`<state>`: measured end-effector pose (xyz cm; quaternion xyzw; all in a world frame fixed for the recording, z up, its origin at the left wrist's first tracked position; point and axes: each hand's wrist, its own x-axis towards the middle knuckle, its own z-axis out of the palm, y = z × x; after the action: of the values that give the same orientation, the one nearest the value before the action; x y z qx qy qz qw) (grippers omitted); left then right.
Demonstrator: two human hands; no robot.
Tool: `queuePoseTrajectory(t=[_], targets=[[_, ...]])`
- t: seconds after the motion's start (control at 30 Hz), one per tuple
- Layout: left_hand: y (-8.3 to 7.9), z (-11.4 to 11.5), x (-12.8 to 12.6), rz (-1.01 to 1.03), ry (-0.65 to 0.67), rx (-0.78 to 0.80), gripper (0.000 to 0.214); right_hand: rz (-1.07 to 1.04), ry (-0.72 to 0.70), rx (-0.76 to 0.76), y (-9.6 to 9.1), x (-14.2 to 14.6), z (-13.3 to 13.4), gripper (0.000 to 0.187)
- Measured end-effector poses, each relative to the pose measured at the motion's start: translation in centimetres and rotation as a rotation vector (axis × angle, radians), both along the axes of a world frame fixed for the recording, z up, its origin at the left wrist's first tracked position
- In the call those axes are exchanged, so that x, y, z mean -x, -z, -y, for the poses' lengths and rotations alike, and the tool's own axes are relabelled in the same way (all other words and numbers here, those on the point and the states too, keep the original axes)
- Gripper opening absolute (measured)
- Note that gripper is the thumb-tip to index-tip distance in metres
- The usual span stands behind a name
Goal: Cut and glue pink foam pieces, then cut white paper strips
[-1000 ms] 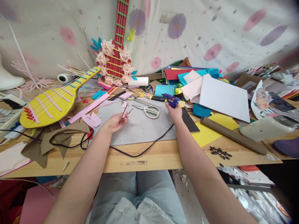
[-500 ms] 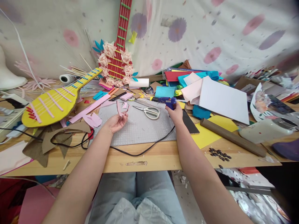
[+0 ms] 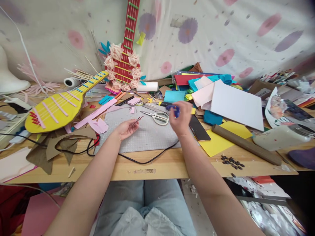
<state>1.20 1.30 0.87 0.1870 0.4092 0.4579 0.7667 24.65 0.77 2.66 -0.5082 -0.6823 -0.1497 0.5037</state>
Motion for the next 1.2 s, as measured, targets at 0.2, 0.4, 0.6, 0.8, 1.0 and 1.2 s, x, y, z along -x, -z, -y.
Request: queuePoseTrajectory(t=[0.2, 0.4, 0.6, 0.8, 1.0, 1.2], targets=[[0.5, 0.1, -0.1, -0.072, 0.065, -0.057, 0.019, 0.469, -0.476, 0.247, 1.2, 6.0, -0.1, 0.034], [0.3, 0.2, -0.4, -0.175, 0.112, -0.095, 0.014, 0.487, -0.451, 0.303, 1.9, 6.5, -0.8, 0.014], [0.5, 0.7, -1.0, -0.416, 0.099, -0.363, 0.007, 0.11, -0.448, 0.48, 2.3, 6.2, -0.9, 0.006], [1.1, 0.7, -1.7, -0.588, 0.04, -0.637, 0.023, -0.326, -0.489, 0.878, 2.9, 6.2, -1.2, 0.013], [1.4, 0.4, -1.8, -0.639, -0.089, -0.628, 0.025, -0.365, -0.567, 0.899, 2.8, 6.2, -1.2, 0.027], [1.1, 0.6, -1.9, -0.591, -0.038, -0.564, 0.026, -0.399, -0.56, 0.881, 2.6, 6.6, -1.2, 0.025]])
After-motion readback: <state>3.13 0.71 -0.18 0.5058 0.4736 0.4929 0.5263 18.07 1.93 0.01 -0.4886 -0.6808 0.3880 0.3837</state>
